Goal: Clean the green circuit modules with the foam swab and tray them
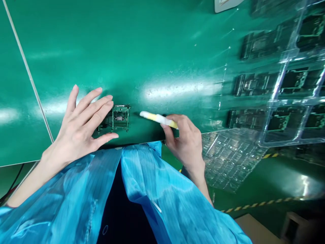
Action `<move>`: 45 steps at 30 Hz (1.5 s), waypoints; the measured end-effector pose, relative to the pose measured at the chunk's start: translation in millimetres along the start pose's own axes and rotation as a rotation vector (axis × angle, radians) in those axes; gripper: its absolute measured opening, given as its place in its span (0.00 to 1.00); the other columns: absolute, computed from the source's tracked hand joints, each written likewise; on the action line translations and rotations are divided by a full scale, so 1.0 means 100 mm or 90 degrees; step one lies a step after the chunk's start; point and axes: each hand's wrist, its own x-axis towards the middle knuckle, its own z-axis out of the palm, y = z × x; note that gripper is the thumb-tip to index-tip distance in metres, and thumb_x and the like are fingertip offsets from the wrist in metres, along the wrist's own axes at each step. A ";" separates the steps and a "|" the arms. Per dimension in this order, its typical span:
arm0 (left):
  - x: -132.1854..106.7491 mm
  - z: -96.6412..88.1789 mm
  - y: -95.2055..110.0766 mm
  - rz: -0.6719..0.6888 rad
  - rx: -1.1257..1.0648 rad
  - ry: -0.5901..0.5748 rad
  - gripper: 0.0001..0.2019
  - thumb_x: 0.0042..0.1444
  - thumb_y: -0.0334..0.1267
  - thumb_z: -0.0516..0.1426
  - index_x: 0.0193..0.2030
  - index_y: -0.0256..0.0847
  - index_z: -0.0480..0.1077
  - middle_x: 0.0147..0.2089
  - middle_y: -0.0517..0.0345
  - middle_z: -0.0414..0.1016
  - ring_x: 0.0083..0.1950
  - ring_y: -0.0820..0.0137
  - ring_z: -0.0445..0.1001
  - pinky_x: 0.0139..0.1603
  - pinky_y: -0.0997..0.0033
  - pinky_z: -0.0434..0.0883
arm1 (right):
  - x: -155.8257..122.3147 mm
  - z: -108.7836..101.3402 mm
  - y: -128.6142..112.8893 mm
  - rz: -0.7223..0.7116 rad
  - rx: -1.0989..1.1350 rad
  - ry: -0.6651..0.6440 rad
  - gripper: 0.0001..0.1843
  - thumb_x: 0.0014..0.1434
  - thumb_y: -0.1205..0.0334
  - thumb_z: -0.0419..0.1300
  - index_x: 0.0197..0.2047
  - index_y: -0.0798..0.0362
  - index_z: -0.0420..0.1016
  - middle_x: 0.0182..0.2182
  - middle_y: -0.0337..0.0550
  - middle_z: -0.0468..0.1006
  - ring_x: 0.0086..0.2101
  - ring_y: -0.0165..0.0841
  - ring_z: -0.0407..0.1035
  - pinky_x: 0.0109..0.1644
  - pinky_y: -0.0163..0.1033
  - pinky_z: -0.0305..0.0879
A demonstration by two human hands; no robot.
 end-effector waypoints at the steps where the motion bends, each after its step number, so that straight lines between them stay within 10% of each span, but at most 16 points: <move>1: 0.00 0.01 0.00 -0.001 0.004 0.001 0.40 0.53 0.55 0.67 0.70 0.54 0.59 0.63 0.51 0.75 0.68 0.45 0.69 0.75 0.25 0.50 | 0.01 0.00 -0.04 -0.031 0.029 -0.009 0.09 0.64 0.70 0.59 0.46 0.49 0.70 0.37 0.45 0.80 0.34 0.36 0.73 0.36 0.40 0.70; 17: 0.00 0.03 0.01 -0.003 0.002 -0.007 0.38 0.55 0.54 0.66 0.70 0.54 0.60 0.59 0.52 0.78 0.66 0.46 0.72 0.74 0.24 0.52 | 0.22 0.19 -0.26 -0.249 -0.126 0.038 0.13 0.67 0.74 0.51 0.40 0.49 0.73 0.36 0.44 0.81 0.29 0.30 0.68 0.32 0.36 0.66; 45: 0.01 0.03 0.07 0.005 0.048 -0.023 0.33 0.59 0.47 0.65 0.68 0.43 0.62 0.58 0.47 0.79 0.65 0.48 0.71 0.73 0.33 0.56 | 0.16 -0.08 -0.03 -0.128 0.040 -0.043 0.09 0.65 0.73 0.58 0.45 0.50 0.74 0.39 0.46 0.83 0.33 0.33 0.76 0.36 0.39 0.72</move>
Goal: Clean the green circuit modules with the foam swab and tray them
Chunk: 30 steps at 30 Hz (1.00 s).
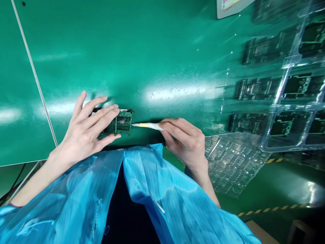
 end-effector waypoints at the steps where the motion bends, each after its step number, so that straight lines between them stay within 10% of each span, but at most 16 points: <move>1: 0.00 0.00 0.00 -0.002 0.001 -0.002 0.33 0.58 0.47 0.65 0.68 0.43 0.62 0.58 0.47 0.79 0.65 0.48 0.71 0.73 0.33 0.56 | 0.02 0.02 -0.01 -0.012 -0.005 -0.001 0.10 0.65 0.73 0.58 0.44 0.50 0.74 0.39 0.45 0.83 0.32 0.33 0.76 0.36 0.39 0.72; 11: 0.00 -0.01 0.00 -0.006 0.002 -0.007 0.31 0.58 0.46 0.66 0.66 0.42 0.64 0.58 0.47 0.79 0.63 0.48 0.73 0.72 0.31 0.57 | 0.20 0.20 -0.11 -0.081 0.010 -0.050 0.09 0.66 0.73 0.57 0.43 0.53 0.77 0.36 0.45 0.83 0.33 0.32 0.75 0.37 0.38 0.71; 20: -0.01 -0.03 0.03 -0.009 -0.007 -0.010 0.39 0.58 0.48 0.65 0.73 0.46 0.55 0.64 0.45 0.74 0.69 0.46 0.67 0.73 0.30 0.55 | -0.07 -0.12 0.28 0.136 -0.031 0.095 0.15 0.65 0.68 0.62 0.53 0.42 0.77 0.41 0.45 0.83 0.40 0.42 0.79 0.44 0.48 0.78; 26: -0.26 -0.28 -0.10 -0.151 -0.105 -0.035 0.48 0.57 0.55 0.64 0.77 0.54 0.41 0.75 0.49 0.58 0.74 0.50 0.59 0.75 0.41 0.59 | -0.08 -0.01 0.17 0.185 0.000 0.168 0.41 0.61 0.55 0.67 0.73 0.39 0.55 0.64 0.51 0.70 0.64 0.51 0.65 0.67 0.63 0.65; 30: -0.44 -0.26 -0.27 -0.219 -0.205 -0.033 0.47 0.57 0.51 0.65 0.76 0.57 0.42 0.73 0.50 0.62 0.72 0.53 0.65 0.73 0.42 0.64 | 0.06 0.16 -0.16 0.154 0.244 0.013 0.52 0.58 0.45 0.68 0.76 0.41 0.44 0.70 0.50 0.62 0.68 0.49 0.60 0.70 0.60 0.63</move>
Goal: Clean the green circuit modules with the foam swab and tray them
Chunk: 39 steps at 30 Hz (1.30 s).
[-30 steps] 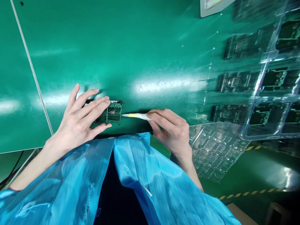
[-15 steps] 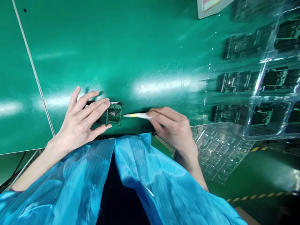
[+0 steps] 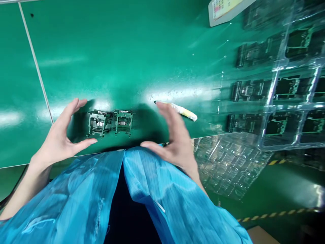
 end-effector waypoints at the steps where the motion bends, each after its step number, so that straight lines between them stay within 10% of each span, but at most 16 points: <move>1: 0.00 0.02 -0.04 0.004 0.000 0.004 0.45 0.57 0.50 0.66 0.76 0.56 0.46 0.70 0.49 0.66 0.70 0.54 0.68 0.71 0.43 0.66 | 0.03 0.09 -0.05 0.000 0.024 -0.047 0.52 0.58 0.45 0.68 0.76 0.43 0.43 0.71 0.52 0.60 0.68 0.49 0.59 0.70 0.60 0.63; 6: 0.09 0.16 -0.04 0.049 0.007 0.058 0.30 0.56 0.49 0.66 0.64 0.45 0.68 0.58 0.49 0.78 0.58 0.58 0.77 0.63 0.51 0.74 | 0.19 0.43 -0.16 -0.025 0.018 -0.067 0.39 0.64 0.54 0.63 0.72 0.51 0.52 0.65 0.57 0.68 0.65 0.46 0.64 0.67 0.57 0.67; 21: 0.12 0.36 -0.08 0.091 -0.289 0.156 0.29 0.56 0.55 0.65 0.62 0.47 0.69 0.54 0.45 0.78 0.55 0.60 0.80 0.50 0.64 0.81 | 0.45 0.20 -0.85 -0.260 -0.238 -0.018 0.25 0.68 0.58 0.58 0.64 0.60 0.65 0.55 0.58 0.78 0.51 0.45 0.75 0.56 0.51 0.72; 30: 0.12 0.35 -0.03 0.095 -0.300 0.158 0.29 0.56 0.47 0.67 0.63 0.49 0.68 0.55 0.45 0.76 0.58 0.61 0.77 0.54 0.61 0.79 | 0.37 0.21 -0.74 -0.206 -0.120 0.009 0.29 0.66 0.60 0.62 0.66 0.58 0.62 0.57 0.59 0.77 0.56 0.47 0.73 0.62 0.54 0.72; 39: 0.15 0.02 0.27 0.168 0.078 0.152 0.38 0.51 0.48 0.70 0.68 0.51 0.64 0.52 0.51 0.75 0.51 0.58 0.76 0.50 0.55 0.77 | 0.26 0.47 -0.24 -0.031 0.301 -0.009 0.36 0.60 0.54 0.68 0.67 0.48 0.60 0.64 0.56 0.70 0.66 0.44 0.63 0.70 0.53 0.62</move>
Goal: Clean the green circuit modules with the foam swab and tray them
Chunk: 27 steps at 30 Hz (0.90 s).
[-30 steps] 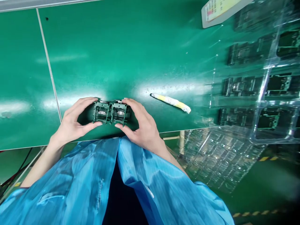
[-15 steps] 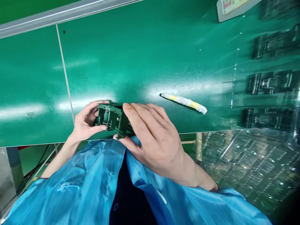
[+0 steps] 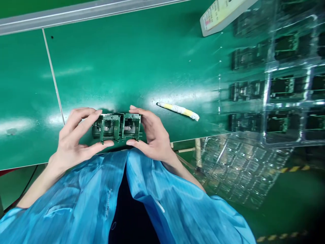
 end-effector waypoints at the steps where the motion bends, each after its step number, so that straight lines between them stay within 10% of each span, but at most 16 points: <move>1: 0.02 -0.02 0.03 0.019 0.008 -0.003 0.39 0.51 0.48 0.70 0.69 0.52 0.63 0.51 0.51 0.75 0.50 0.58 0.76 0.49 0.56 0.77 | -0.02 0.01 0.05 -0.007 0.039 0.008 0.36 0.60 0.54 0.68 0.67 0.48 0.59 0.63 0.56 0.70 0.66 0.44 0.63 0.70 0.53 0.62; 9: 0.00 0.01 0.06 0.005 -0.034 -0.002 0.40 0.51 0.46 0.70 0.70 0.55 0.63 0.51 0.50 0.74 0.49 0.58 0.75 0.46 0.57 0.77 | -0.08 0.03 0.05 0.030 0.051 0.026 0.36 0.57 0.55 0.70 0.65 0.48 0.62 0.61 0.55 0.72 0.64 0.44 0.67 0.68 0.52 0.65; 18: -0.12 0.03 0.09 -0.214 -0.149 -0.061 0.30 0.54 0.47 0.68 0.63 0.49 0.70 0.51 0.50 0.74 0.48 0.63 0.74 0.51 0.56 0.77 | -0.09 0.03 -0.19 0.176 0.038 0.019 0.35 0.56 0.52 0.71 0.62 0.50 0.65 0.57 0.51 0.76 0.57 0.39 0.73 0.65 0.46 0.69; 27: -0.12 0.03 0.09 -0.206 -0.127 -0.099 0.28 0.56 0.48 0.66 0.62 0.45 0.69 0.53 0.49 0.73 0.51 0.63 0.75 0.52 0.59 0.77 | -0.09 -0.03 -0.25 0.112 -0.059 0.007 0.33 0.58 0.49 0.69 0.63 0.50 0.65 0.56 0.52 0.77 0.56 0.40 0.74 0.63 0.47 0.71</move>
